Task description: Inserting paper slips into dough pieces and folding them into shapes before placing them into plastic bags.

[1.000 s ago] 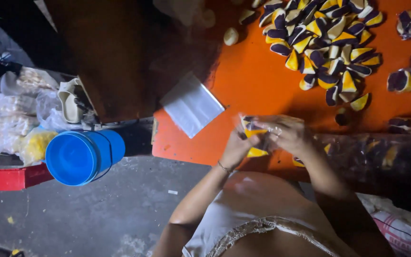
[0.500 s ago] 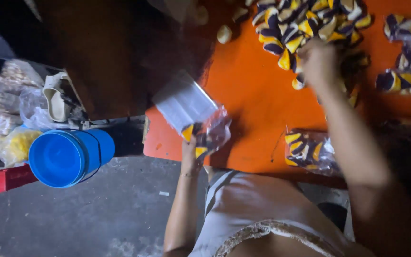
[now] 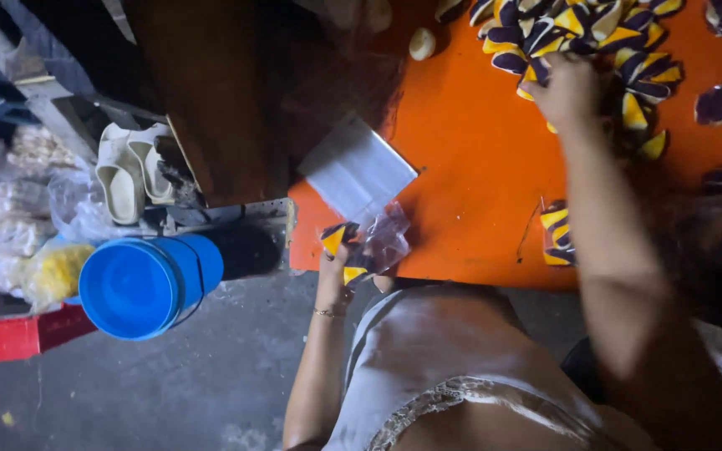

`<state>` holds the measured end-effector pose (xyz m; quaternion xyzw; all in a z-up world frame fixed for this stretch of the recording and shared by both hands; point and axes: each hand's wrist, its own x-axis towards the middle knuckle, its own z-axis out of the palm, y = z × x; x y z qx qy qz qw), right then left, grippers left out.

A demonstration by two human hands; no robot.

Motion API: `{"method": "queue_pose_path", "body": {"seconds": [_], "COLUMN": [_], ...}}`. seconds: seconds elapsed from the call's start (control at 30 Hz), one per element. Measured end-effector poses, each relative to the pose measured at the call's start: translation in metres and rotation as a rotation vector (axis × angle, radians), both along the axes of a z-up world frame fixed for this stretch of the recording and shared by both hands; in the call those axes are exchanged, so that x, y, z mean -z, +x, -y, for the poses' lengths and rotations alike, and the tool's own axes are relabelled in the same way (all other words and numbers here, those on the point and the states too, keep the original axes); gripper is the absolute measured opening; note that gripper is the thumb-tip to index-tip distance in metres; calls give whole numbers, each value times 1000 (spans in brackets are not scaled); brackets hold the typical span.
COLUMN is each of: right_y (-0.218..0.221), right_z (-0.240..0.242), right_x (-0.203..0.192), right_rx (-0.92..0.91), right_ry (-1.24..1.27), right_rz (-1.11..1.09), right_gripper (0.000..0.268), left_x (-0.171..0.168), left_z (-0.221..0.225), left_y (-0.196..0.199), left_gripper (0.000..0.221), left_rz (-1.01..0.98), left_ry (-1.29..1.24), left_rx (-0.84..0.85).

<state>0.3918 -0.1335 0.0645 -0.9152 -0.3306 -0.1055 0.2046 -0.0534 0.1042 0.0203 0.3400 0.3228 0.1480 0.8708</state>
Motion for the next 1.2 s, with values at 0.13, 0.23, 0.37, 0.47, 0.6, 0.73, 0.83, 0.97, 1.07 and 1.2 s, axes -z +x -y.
{"method": "queue_pose_path", "body": {"seconds": [0.13,0.23,0.37,0.47,0.6,0.73,0.83,0.97,1.07,1.2], "right_y": [-79,-122,-88,-50,-75,-80,-78,-87,-10,60], "right_z": [-32,-12,37,73,46,11,6,-11,56,115], "right_x": [2,16,-27,-37,-36,10,-44,-219,-122,-10], "right_rx": [-30,-299,-170,-180,-186,-440,-382,321,-23,-726], "right_ry": [-100,-73,110,-62,-421,-400,-275,-168,-275,-352], "right_rz": [-20,134,52,6,14,10,-87,-932,-681,197], "right_gripper": [14,17,30,23,46,39,26,40,29,50], "left_x": [-20,-8,6,6,-2,19,9,3,-14,-18], "left_z": [-19,-31,-41,-39,-32,-13,5,29,67,115], "left_y": [2,-12,-24,-18,-4,1,16,10,21,39], "left_gripper": [61,55,48,49,60,43,41,53,63,61], "left_rz": [0,23,22,35,19,-23,-61,103,36,30], "left_ry": [34,44,20,-15,22,55,122,1,30,52], "left_rx": [108,140,164,195,254,166,80,63,38,-19]}}
